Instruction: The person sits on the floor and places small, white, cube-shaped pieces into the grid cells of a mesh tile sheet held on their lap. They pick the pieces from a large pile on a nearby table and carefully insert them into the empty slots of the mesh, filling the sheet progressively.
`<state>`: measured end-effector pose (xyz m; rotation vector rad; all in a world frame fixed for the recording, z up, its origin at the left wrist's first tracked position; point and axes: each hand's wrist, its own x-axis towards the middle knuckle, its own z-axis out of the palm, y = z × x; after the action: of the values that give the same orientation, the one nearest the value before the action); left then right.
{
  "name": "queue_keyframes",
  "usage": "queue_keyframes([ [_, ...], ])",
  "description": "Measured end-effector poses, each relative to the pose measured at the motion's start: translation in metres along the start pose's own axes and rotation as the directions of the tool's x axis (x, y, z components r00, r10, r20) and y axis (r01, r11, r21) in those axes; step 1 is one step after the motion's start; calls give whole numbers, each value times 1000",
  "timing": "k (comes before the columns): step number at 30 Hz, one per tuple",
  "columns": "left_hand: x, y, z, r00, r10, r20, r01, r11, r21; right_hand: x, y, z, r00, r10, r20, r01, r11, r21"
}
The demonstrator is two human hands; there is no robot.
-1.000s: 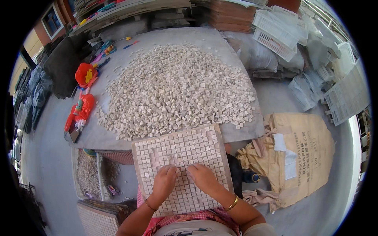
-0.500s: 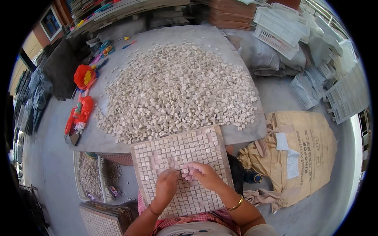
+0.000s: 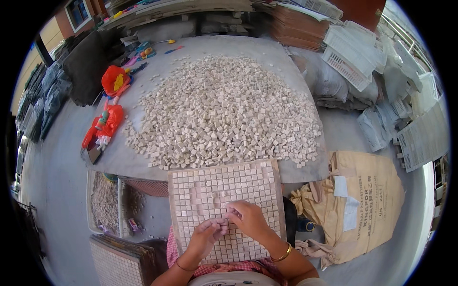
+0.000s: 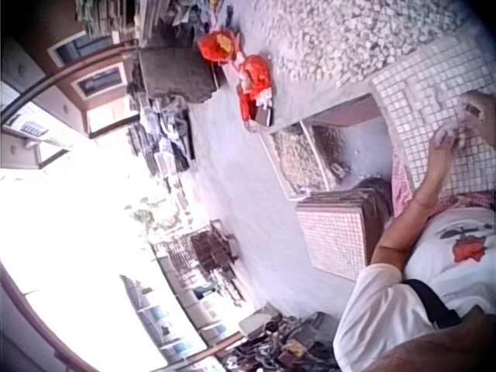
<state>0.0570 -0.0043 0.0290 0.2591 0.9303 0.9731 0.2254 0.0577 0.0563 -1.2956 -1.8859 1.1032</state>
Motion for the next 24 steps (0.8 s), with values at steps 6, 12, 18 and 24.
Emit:
queue_keyframes([
  [6, -10, -2, -20, 998, 55, -1, -55, 996, 75, 39, 22, 17, 985, -149, -86, 105, 918, -382],
  [12, -25, -3, -32, 993, 75, -96, -62, 988, 138, 48, 29, 16, 999, -3, 43, 12, 974, -225],
  [18, -28, -12, -38, 994, 84, -69, -76, 991, 109, 44, 24, 17, 991, -94, 99, 125, 920, -371],
  [24, -25, -18, -45, 991, 113, -65, -100, 980, 172, 43, 24, 16, 981, -187, 57, 193, 882, -431],
])
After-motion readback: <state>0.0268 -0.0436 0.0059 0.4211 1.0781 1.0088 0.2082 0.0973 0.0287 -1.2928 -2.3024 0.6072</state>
